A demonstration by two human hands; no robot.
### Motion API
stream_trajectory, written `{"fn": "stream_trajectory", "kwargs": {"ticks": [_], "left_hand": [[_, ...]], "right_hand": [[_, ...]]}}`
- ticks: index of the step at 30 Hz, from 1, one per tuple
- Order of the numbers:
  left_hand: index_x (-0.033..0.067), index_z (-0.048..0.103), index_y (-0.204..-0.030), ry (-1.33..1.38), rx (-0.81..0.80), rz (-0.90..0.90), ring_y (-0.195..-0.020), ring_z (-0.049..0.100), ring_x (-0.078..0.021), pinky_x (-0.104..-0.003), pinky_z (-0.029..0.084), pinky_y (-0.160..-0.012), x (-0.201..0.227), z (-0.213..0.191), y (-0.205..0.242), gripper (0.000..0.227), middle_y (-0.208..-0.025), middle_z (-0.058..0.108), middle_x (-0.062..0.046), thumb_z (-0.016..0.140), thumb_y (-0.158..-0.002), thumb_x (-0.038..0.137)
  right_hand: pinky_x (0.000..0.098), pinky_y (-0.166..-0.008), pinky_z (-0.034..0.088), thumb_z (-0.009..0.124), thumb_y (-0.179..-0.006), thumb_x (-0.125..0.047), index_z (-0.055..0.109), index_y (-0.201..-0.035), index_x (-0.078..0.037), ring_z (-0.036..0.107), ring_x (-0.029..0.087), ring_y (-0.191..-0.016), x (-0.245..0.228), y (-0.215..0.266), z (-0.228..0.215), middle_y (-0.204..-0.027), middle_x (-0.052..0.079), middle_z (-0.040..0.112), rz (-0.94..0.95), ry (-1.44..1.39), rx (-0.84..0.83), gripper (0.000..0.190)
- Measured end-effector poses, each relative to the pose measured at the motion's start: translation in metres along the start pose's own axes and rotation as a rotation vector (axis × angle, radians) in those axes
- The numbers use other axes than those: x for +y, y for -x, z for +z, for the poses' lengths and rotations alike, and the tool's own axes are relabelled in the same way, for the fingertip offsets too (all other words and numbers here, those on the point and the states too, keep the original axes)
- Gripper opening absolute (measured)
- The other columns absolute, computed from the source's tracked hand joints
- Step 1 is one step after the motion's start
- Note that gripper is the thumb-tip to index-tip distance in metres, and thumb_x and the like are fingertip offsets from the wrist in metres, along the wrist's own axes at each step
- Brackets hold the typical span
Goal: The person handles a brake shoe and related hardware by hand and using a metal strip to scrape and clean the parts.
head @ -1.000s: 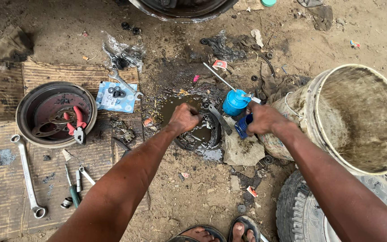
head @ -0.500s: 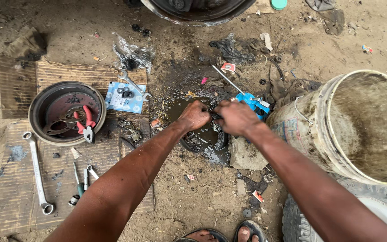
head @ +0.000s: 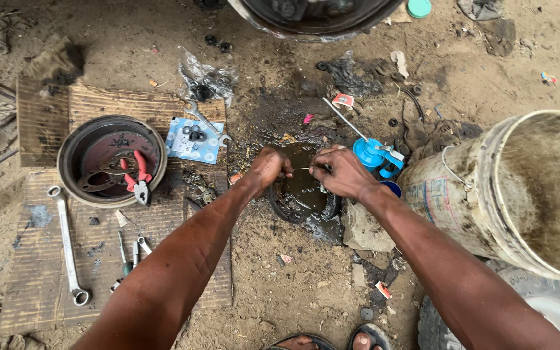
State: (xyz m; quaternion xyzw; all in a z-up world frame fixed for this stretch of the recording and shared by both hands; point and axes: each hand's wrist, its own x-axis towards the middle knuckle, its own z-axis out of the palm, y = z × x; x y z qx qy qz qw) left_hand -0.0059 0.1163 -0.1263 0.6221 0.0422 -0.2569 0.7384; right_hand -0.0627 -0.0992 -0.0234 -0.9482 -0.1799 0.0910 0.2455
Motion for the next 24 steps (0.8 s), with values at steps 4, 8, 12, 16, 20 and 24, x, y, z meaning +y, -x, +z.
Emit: {"fn": "stream_trajectory", "kwargs": {"ticks": [4,8,12,16,20,24], "left_hand": [[0.0067,0.064,-0.078,-0.208,0.03,-0.216,-0.056,0.043,-0.0112,-0.027,0.033,-0.05,0.018,0.003,0.017,0.027,-0.069,0.055,-0.003,0.044,-0.092,0.018],[0.0121,0.058,-0.074,0.193,0.056,-0.219,-0.045,0.025,-0.0091,-0.03,0.022,-0.039,0.026,0.003,0.021,0.026,-0.057,0.038,0.006,0.041,-0.09,0.024],[0.0127,0.057,-0.075,0.161,0.046,-0.273,-0.047,0.023,-0.0083,-0.03,0.021,-0.042,0.036,0.0,0.024,0.026,-0.059,0.039,0.006,0.041,-0.092,0.024],[0.0142,0.053,-0.079,0.18,0.152,-0.275,-0.051,0.032,-0.0099,-0.029,0.026,-0.045,0.041,0.001,0.029,0.023,-0.063,0.047,0.003,0.041,-0.094,0.025],[0.0095,0.06,-0.083,-0.124,0.277,-0.253,-0.05,0.037,-0.0119,-0.033,0.029,-0.044,0.026,-0.004,0.02,0.026,-0.063,0.046,0.0,0.052,-0.097,0.03],[-0.0003,0.071,-0.09,-0.444,0.353,-0.308,-0.056,0.055,-0.0169,-0.036,0.047,-0.05,0.011,-0.014,0.019,0.027,-0.069,0.064,-0.008,0.069,-0.091,0.027]], "right_hand": [[0.055,-0.106,0.038,0.069,-0.094,-0.025,0.08,-0.102,-0.012,0.051,0.029,-0.126,-0.001,-0.008,0.002,-0.136,0.012,0.059,0.269,-0.288,0.032,0.019],[0.0513,-0.097,0.055,0.064,-0.098,-0.031,0.077,-0.103,-0.014,0.071,0.03,-0.103,0.004,-0.015,0.008,-0.108,0.017,0.079,0.488,-0.436,-0.044,0.022],[0.0448,-0.091,0.051,0.051,-0.099,-0.026,0.069,-0.116,-0.01,0.061,0.019,-0.098,0.016,-0.015,0.014,-0.112,0.01,0.071,0.612,-0.734,-0.122,0.029],[0.0441,-0.087,0.05,0.031,-0.102,-0.026,0.061,-0.122,-0.007,0.054,0.017,-0.088,0.017,-0.014,0.009,-0.111,0.008,0.07,0.745,-1.018,-0.173,0.04],[0.0463,-0.091,0.051,0.037,-0.1,-0.028,0.062,-0.123,-0.006,0.058,0.02,-0.094,0.021,-0.012,0.023,-0.115,0.012,0.07,0.719,-0.975,-0.157,0.04],[0.0483,-0.107,0.045,0.06,-0.093,-0.027,0.045,-0.145,-0.005,0.052,0.028,-0.125,0.002,-0.008,0.05,-0.145,0.015,0.05,0.518,-0.31,-0.301,0.059]]}}
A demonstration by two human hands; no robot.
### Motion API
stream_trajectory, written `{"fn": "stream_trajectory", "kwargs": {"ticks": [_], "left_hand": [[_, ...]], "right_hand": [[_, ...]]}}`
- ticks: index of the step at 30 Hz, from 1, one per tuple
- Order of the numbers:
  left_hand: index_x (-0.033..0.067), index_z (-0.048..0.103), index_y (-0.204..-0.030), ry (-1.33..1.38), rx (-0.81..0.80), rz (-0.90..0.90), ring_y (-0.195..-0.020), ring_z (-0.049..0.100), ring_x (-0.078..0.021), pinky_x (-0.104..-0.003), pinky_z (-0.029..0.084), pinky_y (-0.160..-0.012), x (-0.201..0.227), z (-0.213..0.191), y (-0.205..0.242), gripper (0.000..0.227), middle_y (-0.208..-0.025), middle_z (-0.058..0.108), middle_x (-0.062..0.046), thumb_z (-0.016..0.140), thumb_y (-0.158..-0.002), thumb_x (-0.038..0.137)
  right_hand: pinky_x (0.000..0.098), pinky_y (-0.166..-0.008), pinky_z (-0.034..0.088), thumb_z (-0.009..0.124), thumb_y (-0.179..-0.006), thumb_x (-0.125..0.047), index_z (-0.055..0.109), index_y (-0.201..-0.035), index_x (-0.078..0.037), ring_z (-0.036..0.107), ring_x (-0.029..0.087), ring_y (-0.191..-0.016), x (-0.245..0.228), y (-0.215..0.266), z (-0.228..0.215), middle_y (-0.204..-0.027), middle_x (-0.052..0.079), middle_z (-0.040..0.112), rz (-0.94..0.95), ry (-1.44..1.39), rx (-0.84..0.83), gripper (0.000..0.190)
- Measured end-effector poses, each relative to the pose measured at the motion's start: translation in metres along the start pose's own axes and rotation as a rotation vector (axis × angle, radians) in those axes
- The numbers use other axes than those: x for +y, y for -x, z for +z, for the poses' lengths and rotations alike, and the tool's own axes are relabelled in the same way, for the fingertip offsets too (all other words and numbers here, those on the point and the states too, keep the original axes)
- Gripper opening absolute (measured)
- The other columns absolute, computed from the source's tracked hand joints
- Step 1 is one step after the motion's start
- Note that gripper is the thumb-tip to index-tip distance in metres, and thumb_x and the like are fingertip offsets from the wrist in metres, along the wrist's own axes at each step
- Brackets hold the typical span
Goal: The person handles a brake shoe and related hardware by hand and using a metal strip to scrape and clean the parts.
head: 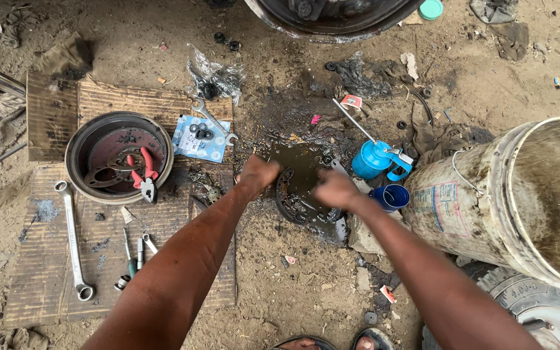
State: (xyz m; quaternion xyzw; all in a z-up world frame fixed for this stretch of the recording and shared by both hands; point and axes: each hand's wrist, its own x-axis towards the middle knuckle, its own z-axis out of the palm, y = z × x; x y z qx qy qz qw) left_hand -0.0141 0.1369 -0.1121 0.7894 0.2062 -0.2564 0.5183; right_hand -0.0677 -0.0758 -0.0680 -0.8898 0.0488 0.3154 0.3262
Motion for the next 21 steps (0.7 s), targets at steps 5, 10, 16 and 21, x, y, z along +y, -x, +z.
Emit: {"fn": "stream_trajectory", "kwargs": {"ticks": [5,10,16,21], "left_hand": [[0.0008,0.054,-0.126,-0.548,0.051,-0.06,-0.088,0.074,-0.0227,-0.033,0.062,-0.078,-0.006,-0.002,0.019,0.057,-0.101,0.071,-0.015,0.076,-0.088,0.037],[0.0019,0.053,-0.131,-0.661,0.091,-0.032,-0.096,0.069,-0.025,-0.033,0.06,-0.085,-0.015,0.009,0.009,0.061,-0.116,0.067,-0.016,0.078,-0.086,0.036],[0.0006,0.053,-0.13,-0.595,0.12,-0.02,-0.098,0.071,-0.0285,-0.034,0.059,-0.081,-0.026,0.015,-0.002,0.058,-0.115,0.067,-0.02,0.077,-0.086,0.031],[0.0022,0.061,-0.121,-0.57,0.143,-0.021,-0.08,0.068,-0.0229,-0.031,0.059,-0.07,-0.025,0.008,-0.003,0.046,-0.099,0.067,-0.016,0.077,-0.085,0.025]], "right_hand": [[0.0477,-0.106,0.054,0.062,-0.098,-0.051,0.01,-0.161,-0.002,0.052,0.039,-0.132,-0.061,0.036,0.057,-0.165,0.027,0.016,0.115,0.286,-0.142,0.096],[0.0535,-0.117,0.035,0.061,-0.092,-0.015,0.076,-0.108,0.0,0.037,0.044,-0.139,-0.071,0.047,0.094,-0.145,0.027,0.035,0.085,0.456,-0.013,0.026],[0.0507,-0.108,0.045,0.065,-0.084,-0.001,0.076,-0.09,-0.002,0.051,0.029,-0.114,-0.051,0.044,0.105,-0.116,0.015,0.044,-0.046,0.459,0.174,0.013],[0.04,-0.078,0.058,0.079,-0.082,-0.016,0.07,-0.105,-0.01,0.058,0.02,-0.083,-0.054,0.048,0.079,-0.119,0.011,0.047,0.029,0.104,0.31,0.026]]}}
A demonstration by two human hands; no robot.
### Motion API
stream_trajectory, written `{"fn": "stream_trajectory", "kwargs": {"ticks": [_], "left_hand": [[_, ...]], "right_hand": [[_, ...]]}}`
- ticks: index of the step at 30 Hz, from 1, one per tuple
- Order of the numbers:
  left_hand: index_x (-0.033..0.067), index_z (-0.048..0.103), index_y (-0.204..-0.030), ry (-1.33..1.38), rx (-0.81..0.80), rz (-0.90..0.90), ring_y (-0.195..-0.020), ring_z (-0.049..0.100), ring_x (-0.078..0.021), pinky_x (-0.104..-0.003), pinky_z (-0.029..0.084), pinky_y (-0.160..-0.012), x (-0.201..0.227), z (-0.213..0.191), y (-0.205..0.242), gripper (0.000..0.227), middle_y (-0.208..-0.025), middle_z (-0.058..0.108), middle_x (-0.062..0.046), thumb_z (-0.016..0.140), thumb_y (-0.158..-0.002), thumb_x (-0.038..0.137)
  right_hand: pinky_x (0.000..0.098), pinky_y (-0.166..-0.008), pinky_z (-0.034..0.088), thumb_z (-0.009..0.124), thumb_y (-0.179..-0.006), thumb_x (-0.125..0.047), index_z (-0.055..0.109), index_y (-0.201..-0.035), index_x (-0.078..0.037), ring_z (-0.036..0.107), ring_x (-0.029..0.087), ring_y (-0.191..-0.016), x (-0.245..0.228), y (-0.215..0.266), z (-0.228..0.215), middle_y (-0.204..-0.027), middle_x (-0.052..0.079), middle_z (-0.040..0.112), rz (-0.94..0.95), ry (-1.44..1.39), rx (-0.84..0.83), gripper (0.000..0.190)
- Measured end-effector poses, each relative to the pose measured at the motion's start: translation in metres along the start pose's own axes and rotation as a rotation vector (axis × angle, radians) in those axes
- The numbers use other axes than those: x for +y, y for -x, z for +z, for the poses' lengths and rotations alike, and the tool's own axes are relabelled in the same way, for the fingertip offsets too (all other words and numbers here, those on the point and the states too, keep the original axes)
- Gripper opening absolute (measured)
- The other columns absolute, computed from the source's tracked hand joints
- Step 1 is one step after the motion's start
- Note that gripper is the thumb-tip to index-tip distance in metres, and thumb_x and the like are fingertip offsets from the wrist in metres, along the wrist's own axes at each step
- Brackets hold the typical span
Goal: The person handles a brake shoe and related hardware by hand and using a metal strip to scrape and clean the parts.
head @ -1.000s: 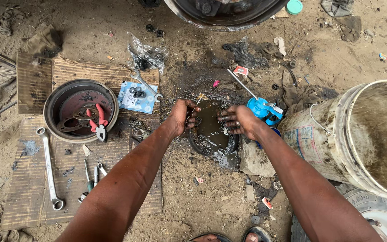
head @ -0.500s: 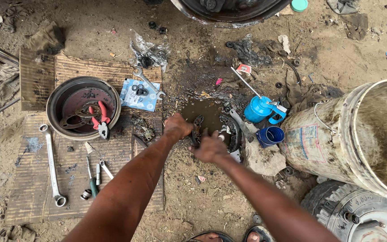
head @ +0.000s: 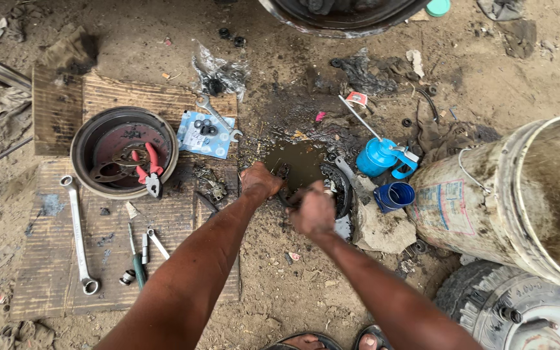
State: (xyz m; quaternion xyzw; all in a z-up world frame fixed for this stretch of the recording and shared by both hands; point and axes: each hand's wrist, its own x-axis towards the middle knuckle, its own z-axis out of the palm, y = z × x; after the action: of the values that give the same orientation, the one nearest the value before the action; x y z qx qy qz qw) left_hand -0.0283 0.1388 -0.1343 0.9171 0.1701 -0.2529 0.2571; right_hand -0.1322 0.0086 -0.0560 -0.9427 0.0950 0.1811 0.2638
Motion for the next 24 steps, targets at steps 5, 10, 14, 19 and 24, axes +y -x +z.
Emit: {"fn": "stream_trajectory", "kwargs": {"ticks": [5,10,14,19,24], "left_hand": [[-0.0054,0.065,-0.097,0.939,-0.43,0.062,-0.059,0.057,-0.0204,-0.036,0.057,-0.05,0.006,-0.022,-0.001,0.023,-0.082,0.062,-0.016,0.06,-0.098,0.017],[0.0032,0.069,-0.099,1.008,-0.448,-0.021,-0.065,0.057,-0.0137,-0.032,0.064,-0.058,0.031,-0.036,0.017,0.025,-0.089,0.061,-0.009,0.059,-0.099,0.026],[0.0,0.053,-0.107,0.992,-0.26,-0.131,-0.071,0.066,-0.0188,-0.036,0.066,-0.064,0.044,-0.03,0.017,0.018,-0.097,0.067,-0.017,0.059,-0.101,0.016],[-0.0054,0.066,-0.105,0.909,-0.243,-0.019,-0.066,0.064,-0.0186,-0.033,0.062,-0.062,0.05,-0.028,0.027,0.026,-0.09,0.069,-0.012,0.073,-0.094,0.018],[-0.0031,0.063,-0.103,0.898,-0.213,-0.059,-0.069,0.066,-0.0191,-0.039,0.064,-0.067,0.052,-0.032,0.035,0.025,-0.086,0.069,-0.011,0.076,-0.095,0.016]], "right_hand": [[0.0355,-0.07,0.056,0.081,-0.084,-0.02,0.063,-0.112,-0.009,0.061,0.015,-0.074,0.024,-0.038,-0.044,-0.11,0.009,0.06,0.071,-0.256,-0.044,0.035],[0.0272,-0.075,0.053,0.073,-0.09,-0.022,0.072,-0.105,-0.009,0.066,0.009,-0.078,0.04,-0.071,-0.05,-0.09,0.002,0.073,-0.041,-0.49,-0.078,0.02],[0.0312,-0.072,0.054,0.069,-0.092,-0.017,0.075,-0.104,-0.008,0.064,0.01,-0.077,0.036,-0.071,-0.05,-0.094,0.005,0.073,-0.001,-0.609,-0.213,0.016],[0.0267,-0.072,0.053,0.075,-0.089,-0.013,0.076,-0.095,-0.009,0.066,0.008,-0.073,0.029,-0.063,-0.051,-0.087,0.003,0.076,-0.059,-0.526,-0.142,0.008],[0.029,-0.064,0.059,0.068,-0.092,-0.007,0.073,-0.093,-0.002,0.066,0.012,-0.068,0.041,-0.074,-0.044,-0.084,0.007,0.072,0.129,-0.908,-0.224,0.008]]}}
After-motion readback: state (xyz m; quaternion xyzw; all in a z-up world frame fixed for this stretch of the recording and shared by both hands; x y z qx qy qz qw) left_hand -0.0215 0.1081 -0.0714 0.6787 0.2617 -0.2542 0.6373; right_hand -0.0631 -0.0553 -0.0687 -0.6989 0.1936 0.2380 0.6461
